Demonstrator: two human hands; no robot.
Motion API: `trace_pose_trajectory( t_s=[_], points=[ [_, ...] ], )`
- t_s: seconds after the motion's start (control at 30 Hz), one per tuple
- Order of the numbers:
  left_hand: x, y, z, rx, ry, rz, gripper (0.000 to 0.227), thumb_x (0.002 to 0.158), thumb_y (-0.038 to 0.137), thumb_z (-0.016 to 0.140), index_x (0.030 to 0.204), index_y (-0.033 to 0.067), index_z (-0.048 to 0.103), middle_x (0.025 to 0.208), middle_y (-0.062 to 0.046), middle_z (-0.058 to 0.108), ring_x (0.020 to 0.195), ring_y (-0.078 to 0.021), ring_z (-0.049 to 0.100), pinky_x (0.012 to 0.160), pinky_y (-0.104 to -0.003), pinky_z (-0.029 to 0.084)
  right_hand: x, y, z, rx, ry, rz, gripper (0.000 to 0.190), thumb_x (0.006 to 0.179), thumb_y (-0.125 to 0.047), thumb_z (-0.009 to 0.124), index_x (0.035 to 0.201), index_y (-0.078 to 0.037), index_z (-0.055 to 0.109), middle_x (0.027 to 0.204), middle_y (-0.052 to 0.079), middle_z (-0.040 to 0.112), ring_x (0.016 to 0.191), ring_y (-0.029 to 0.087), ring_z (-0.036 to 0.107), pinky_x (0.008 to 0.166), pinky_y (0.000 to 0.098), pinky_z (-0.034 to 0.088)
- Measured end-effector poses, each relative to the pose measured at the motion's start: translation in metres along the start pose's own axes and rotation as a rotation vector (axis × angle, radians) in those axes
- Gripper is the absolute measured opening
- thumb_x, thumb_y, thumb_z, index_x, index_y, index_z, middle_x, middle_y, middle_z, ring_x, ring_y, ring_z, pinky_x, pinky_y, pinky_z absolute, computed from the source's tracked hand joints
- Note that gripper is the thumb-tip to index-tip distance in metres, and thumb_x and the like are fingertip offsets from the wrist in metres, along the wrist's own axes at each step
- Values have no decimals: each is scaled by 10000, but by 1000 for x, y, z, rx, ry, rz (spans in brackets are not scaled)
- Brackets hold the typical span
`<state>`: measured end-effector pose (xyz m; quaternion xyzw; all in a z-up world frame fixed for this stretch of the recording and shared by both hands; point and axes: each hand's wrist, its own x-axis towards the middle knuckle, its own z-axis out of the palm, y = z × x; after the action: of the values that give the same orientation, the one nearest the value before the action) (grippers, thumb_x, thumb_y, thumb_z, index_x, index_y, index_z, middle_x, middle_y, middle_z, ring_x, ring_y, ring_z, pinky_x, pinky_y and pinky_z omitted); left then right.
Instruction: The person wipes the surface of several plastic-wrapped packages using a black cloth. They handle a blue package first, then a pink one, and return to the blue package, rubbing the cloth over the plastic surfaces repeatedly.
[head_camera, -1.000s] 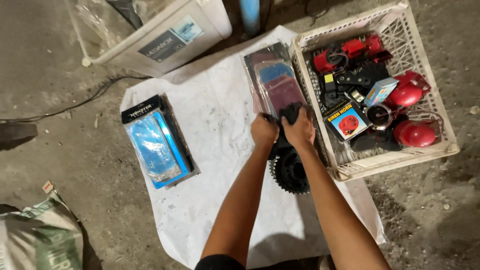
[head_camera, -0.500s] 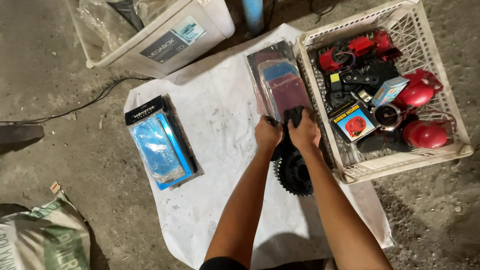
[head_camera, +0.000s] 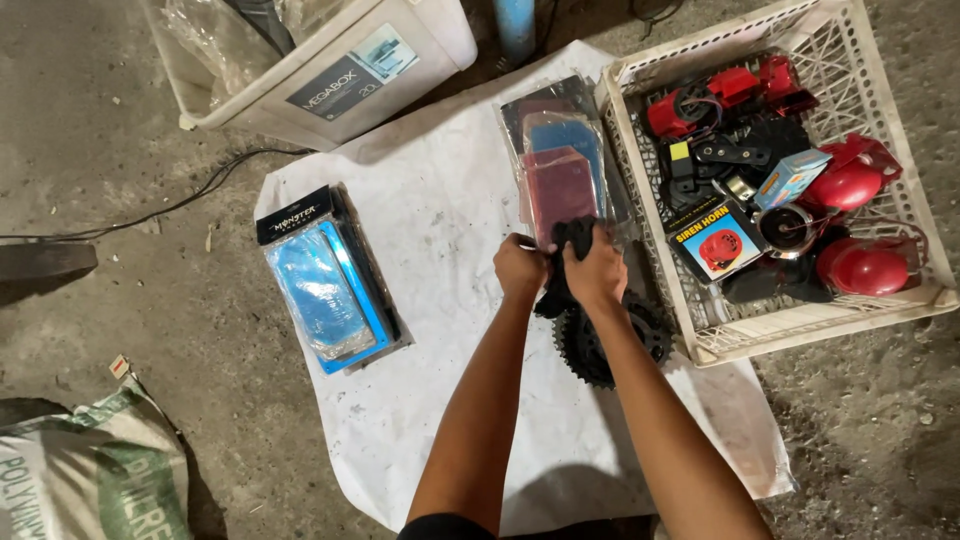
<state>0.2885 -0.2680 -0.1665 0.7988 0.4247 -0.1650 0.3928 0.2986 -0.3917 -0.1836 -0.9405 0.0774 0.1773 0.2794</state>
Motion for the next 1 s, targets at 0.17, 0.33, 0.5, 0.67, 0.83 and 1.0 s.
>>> trace_pose_trajectory(
  t_s=[0.17, 0.33, 0.5, 0.67, 0.83, 1.0],
  points=[
    [28, -30, 16, -27, -9, 0, 90, 827, 264, 779, 903, 244, 735, 784, 27, 774, 980, -244, 753, 916, -378, 576, 5, 3, -10, 63, -37, 81, 504, 916, -496, 612, 1269, -140, 567, 1195, 207, 694, 1136, 442, 674, 942, 571, 547],
    [48, -65, 10, -168, -57, 23, 303, 871, 384, 739, 1011, 125, 669, 887, -112, 758, 1005, -335, 727, 894, -443, 564, 4, 8, -19, 142, 27, 153, 483, 879, -521, 653, 1214, -173, 629, 1106, 193, 734, 1092, 418, 694, 921, 547, 560],
    [-50, 6, -91, -657, -333, 232, 251, 954, 53, 618, 1193, -8, 574, 901, -187, 696, 786, -161, 609, 675, -254, 532, -10, -23, -55, 336, 314, 10, 422, 897, -430, 714, 1112, -70, 670, 997, 275, 722, 973, 496, 699, 829, 589, 580],
    [-61, 6, -134, -707, -476, 410, 208, 999, 71, 601, 1204, 99, 580, 884, -176, 708, 647, -141, 598, 575, -243, 501, -47, -74, -120, 495, 78, -111, 752, 968, -566, 682, 1407, 6, 470, 1309, 317, 567, 1223, 483, 564, 976, 626, 495],
    [-130, 25, -209, -714, -450, 551, 200, 1006, 69, 593, 1203, 86, 569, 950, -192, 710, 681, -152, 639, 595, -226, 496, -100, -126, -187, 562, -176, -156, 990, 876, -543, 780, 1570, -9, 320, 1554, 291, 396, 1450, 452, 371, 1172, 625, 343],
    [-204, 46, -271, -1029, -527, 484, 213, 950, 241, 642, 1124, 139, 575, 1022, -134, 684, 921, -233, 674, 776, -336, 576, -139, -160, -233, 791, -207, -371, 659, 757, -240, 925, 1290, -6, 617, 1218, 190, 684, 1165, 281, 633, 943, 471, 531]
  ],
)
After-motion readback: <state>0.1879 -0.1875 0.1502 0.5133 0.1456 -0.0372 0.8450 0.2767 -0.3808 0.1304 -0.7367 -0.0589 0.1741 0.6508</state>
